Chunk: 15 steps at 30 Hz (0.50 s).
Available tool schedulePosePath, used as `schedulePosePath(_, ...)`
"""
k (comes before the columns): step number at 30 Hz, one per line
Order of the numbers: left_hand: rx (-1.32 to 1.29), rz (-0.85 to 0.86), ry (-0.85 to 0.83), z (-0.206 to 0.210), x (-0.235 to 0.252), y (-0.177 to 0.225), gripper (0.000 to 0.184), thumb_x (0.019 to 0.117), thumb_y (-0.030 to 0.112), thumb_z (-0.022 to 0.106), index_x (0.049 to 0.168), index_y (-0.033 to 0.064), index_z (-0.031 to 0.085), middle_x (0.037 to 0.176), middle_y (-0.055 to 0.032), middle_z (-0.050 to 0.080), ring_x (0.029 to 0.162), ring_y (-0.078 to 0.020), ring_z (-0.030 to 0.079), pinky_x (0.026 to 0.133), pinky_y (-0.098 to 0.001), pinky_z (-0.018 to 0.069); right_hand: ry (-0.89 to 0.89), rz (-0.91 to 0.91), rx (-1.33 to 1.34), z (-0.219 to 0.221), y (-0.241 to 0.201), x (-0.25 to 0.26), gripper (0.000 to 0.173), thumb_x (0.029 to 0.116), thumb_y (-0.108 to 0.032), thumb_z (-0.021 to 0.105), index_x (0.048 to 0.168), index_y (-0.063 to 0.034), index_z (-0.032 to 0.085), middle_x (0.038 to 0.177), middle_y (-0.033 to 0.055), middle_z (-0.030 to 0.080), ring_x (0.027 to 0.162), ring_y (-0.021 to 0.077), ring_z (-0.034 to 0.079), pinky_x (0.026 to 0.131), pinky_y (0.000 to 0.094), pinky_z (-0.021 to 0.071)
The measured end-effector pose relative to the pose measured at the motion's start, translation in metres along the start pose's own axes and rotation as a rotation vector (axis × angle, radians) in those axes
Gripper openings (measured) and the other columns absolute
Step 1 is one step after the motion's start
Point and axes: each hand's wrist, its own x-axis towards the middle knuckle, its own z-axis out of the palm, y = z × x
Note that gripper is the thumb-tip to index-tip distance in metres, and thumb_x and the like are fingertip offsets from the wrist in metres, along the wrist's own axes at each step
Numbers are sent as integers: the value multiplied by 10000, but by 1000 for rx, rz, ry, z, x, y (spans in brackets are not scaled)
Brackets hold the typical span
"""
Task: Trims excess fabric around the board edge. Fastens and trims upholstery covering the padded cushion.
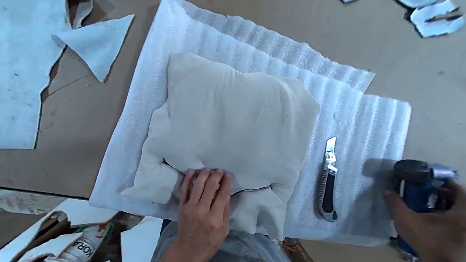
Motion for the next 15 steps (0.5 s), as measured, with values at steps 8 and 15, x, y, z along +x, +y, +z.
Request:
schedulePosePath(8, 157, -37, -46, 11, -9, 34, 483, 1007, 252, 413, 1429, 112, 602, 1464, -43, 609, 1254, -220, 610, 954, -403, 477, -140, -93, -172, -22, -19, 1, 837, 847, -315, 752, 1496, 89, 411, 1445, 428, 416, 1285, 601, 473, 1017, 697, 418)
schedulePosePath(15, -126, -110, 25, -18, 2, 7, 345, 1012, 263, 485, 1181, 139, 759, 1201, -25, 743, 1166, -216, 675, 974, -458, 547, -288, -359, 88, -7, -96, -69, 696, 925, -410, 685, 1414, 59, 526, 1285, 349, 576, 1027, 485, 649, 800, 627, 552)
